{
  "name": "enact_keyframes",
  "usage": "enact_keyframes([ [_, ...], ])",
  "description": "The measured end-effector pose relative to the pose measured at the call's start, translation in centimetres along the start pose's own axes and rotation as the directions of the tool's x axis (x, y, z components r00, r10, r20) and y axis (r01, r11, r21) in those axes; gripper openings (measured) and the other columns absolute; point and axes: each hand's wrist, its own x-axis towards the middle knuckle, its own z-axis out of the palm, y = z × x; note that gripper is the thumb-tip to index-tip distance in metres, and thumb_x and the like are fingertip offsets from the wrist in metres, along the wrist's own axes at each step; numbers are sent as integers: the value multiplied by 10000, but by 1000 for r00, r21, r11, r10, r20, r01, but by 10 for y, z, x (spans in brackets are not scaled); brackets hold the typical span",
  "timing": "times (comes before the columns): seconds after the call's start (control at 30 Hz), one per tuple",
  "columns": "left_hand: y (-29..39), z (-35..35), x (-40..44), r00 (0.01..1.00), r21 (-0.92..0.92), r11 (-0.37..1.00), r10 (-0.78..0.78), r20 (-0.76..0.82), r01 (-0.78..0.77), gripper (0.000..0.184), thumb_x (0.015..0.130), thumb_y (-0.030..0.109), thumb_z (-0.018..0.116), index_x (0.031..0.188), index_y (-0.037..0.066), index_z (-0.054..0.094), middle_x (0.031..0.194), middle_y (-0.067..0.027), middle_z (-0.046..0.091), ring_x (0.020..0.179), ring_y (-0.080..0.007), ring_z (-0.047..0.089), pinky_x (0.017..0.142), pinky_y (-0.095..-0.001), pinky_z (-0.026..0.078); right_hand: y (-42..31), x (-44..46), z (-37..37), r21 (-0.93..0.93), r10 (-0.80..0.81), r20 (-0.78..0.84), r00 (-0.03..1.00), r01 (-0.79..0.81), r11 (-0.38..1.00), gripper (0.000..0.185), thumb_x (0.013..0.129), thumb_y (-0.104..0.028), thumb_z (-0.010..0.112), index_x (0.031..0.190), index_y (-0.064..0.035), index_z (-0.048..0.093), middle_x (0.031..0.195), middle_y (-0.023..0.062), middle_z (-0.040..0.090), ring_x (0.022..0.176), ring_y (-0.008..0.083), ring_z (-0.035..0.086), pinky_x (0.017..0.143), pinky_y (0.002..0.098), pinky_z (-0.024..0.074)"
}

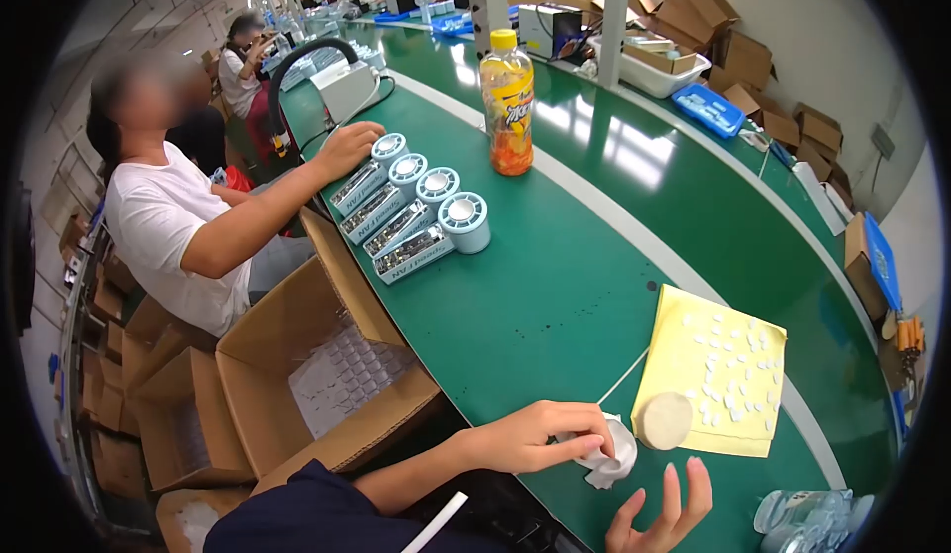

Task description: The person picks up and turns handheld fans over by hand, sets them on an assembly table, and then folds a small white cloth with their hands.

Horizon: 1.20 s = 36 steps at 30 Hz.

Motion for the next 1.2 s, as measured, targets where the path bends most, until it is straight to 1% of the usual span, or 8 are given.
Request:
enact_keyframes([
  [0.03, 0, 0, 0, 1000, -3, 1000, -5, 0, 5, 215, 992, 193, 484, 998, 24, 616, 940, -80, 594, 813, -177, 587, 737, -297, 466, 0, -1, -2, 30, 44, -22, 999, -43, 999, 430, 814, -17, 562, 1243, -39, 557, 1401, 181, 423, 1274, 367, 427, 1036, 474, 334],
  [0.13, 4, 3, 0, 1000, -18, 1000, -24, -12, 24, 222, 995, 191, 480, 982, 16, 616, 927, -69, 602, 783, -143, 584, 720, -280, 468, -13, 10, -3, -137, 16, 344, 939, 33, 990, 474, 774, -9, 597, 1245, -49, 558, 1398, 198, 421, 1284, 390, 409, 1047, 482, 320],
  [0.27, -1, 4, -1, 999, 56, 998, 6, -38, -4, 229, 991, 195, 491, 970, 5, 616, 897, -71, 603, 783, -163, 582, 716, -282, 469, -23, 1, 0, 27, 42, 185, 982, -48, 998, 514, 752, -19, 624, 1260, -58, 549, 1397, 190, 427, 1301, 387, 391, 1066, 482, 297],
  [0.33, -3, 6, -2, 999, 110, 994, 13, -41, -9, 230, 988, 196, 498, 969, -1, 614, 902, -75, 597, 796, -177, 581, 717, -285, 469, -37, -2, 7, 98, 88, 212, 973, -111, 989, 590, 745, -50, 651, 1315, -53, 502, 1399, 185, 430, 1297, 374, 400, 1076, 475, 293],
  [0.43, -5, 8, -2, 996, 169, 986, 6, -87, 9, 225, 981, 192, 511, 968, -6, 615, 899, -80, 577, 809, -193, 573, 716, -294, 467, -44, -7, 17, -26, 75, 301, 951, -71, 997, 700, 741, -110, 680, 1381, -13, 414, 1385, 163, 463, 1297, 358, 400, 1102, 489, 276],
  [0.57, -4, 10, -3, 995, 186, 982, 33, -97, -14, 204, 968, 178, 529, 976, -5, 620, 887, -79, 561, 789, -187, 562, 709, -301, 471, -41, -4, 12, 33, 68, 312, 948, -82, 996, 688, 744, -125, 686, 1372, -15, 425, 1370, 155, 479, 1294, 366, 402, 1104, 494, 275],
  [0.87, 0, 25, -8, 987, 421, 907, 85, -134, -21, 173, 942, 161, 567, 1007, 19, 641, 878, -82, 581, 764, -210, 599, 691, -311, 496, -34, -9, 17, 40, 56, 304, 951, -71, 997, 611, 764, -144, 683, 1317, -8, 462, 1363, 156, 484, 1294, 373, 402, 1102, 507, 274],
  [1.2, 0, 26, -8, 985, 439, 898, 102, -136, -32, 158, 930, 154, 573, 989, 21, 634, 867, -84, 575, 770, -223, 598, 700, -327, 496, -31, -10, 18, 38, 28, 296, 955, -41, 998, 597, 779, -171, 686, 1297, 28, 466, 1338, 163, 494, 1278, 387, 417, 1095, 527, 273],
])
